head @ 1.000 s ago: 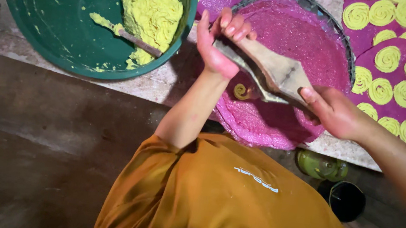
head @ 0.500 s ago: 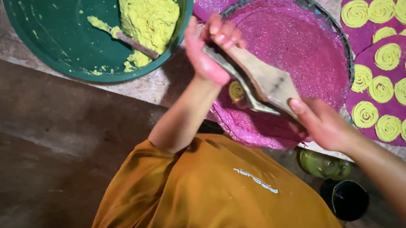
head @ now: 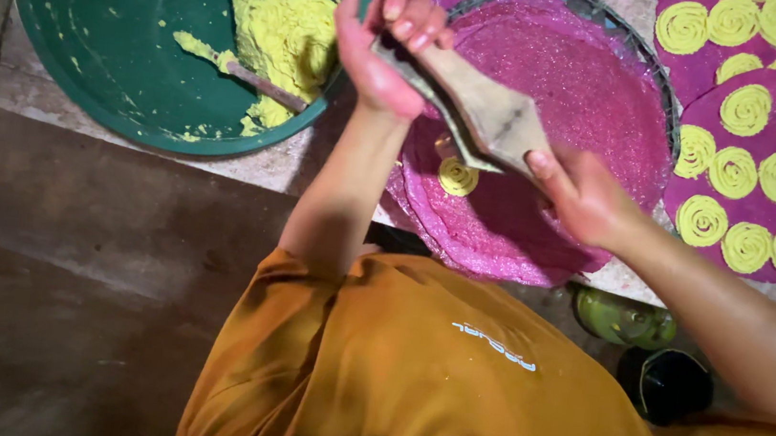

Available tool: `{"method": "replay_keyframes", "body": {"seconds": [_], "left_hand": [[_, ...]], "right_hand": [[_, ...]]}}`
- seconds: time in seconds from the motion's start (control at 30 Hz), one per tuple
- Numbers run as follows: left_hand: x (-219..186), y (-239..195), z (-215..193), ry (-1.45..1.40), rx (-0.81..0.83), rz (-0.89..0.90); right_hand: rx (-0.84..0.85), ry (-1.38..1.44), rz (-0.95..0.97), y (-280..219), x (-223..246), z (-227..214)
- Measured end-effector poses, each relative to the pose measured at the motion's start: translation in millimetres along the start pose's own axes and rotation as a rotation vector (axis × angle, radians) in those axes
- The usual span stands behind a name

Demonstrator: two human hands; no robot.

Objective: The person uses a manual dough press to extrude yellow dough into spiral shapes onto a pink tray. They repeatedly scoop dough from a green bowl, load it into the press, and pipe the spirals in sequence.

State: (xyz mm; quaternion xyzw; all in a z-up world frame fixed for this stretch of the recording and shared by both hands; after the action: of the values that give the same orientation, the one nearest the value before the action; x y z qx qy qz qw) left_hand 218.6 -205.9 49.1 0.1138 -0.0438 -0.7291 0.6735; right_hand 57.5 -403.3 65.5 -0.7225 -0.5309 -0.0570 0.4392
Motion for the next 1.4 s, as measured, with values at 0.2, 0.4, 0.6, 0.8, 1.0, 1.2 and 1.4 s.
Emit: {"method": "replay_keyframes", "body": {"seconds": [0.2,0.4,0.6,0.8,1.0,1.2,1.4], "left_hand": [[-18,-35,3,0.032,-0.075,0.005],[25,-57,-4,-0.013,-0.213,-0.044],[72,-32,3,-0.081,-0.113,-0.051],[71,12,8,-0.04,-0.015,-0.032],[30,31,15,0.022,0.05,0.049],[-28,26,12,0.069,-0.013,0.091],[-57,7,28,0.07,0.077,0.087]], "right_hand": [[0.127,0.074,0.042,-23,0,23],[0.132,0.046,0.189,-42,-43,5],[-0.057,-0.039,0.164,-37,-60,-35],[-0.186,-0.011,0.068,-18,-39,-46],[-0.183,-0.014,-0.035,-1,8,-37],[-0.122,-0.026,-0.175,11,44,-10],[-0.005,0.005,-0.137,14,46,9]]}}
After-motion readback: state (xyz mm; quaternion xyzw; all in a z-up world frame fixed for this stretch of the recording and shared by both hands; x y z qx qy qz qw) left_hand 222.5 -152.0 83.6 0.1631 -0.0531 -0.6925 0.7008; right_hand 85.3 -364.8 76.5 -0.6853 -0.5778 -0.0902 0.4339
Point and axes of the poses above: each hand's wrist, its own y-axis towards the middle knuckle, its own z-axis out of the palm, x = y × z, the point moved 8 cm from there along y, towards the middle knuckle, and after that the axes turned 12 degrees about z, right-handed, at the moved point
